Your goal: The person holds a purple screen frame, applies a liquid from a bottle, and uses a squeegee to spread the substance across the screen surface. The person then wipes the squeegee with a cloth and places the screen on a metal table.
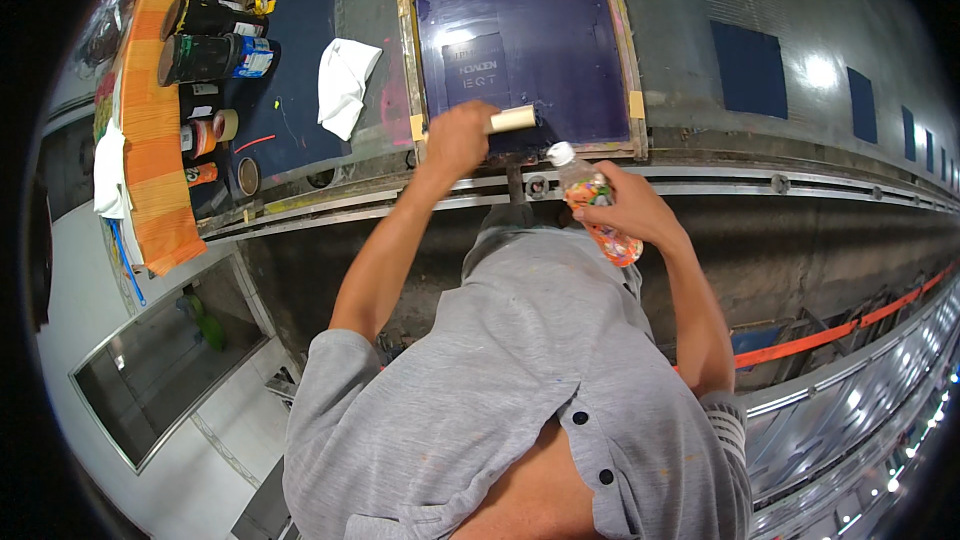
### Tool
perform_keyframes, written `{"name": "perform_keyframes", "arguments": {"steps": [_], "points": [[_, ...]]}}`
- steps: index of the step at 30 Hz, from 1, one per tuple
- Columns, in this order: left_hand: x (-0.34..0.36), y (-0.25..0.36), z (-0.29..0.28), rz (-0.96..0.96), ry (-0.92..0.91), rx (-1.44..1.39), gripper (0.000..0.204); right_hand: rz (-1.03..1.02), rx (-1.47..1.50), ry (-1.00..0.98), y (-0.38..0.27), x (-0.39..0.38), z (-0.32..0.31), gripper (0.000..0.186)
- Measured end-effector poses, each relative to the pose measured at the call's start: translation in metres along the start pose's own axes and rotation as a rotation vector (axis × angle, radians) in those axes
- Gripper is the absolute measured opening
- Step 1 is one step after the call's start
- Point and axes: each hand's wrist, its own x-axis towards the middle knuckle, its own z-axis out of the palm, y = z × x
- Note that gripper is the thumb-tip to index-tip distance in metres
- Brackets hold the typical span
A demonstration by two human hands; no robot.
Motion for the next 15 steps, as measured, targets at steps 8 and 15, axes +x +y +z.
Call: {"name": "perform_keyframes", "arguments": {"steps": [8,15], "points": [[-0.063,0.037,0.014,0.098,0.134,0.072,0.043,-0.013,0.261,0.13,0.026,-0.026,-0.011,0.048],[-0.006,0.017,-0.061,-0.198,-0.204,0.122,0.018,-0.038,0.219,0.135,0.031,-0.025,-0.007,0.049]]}}
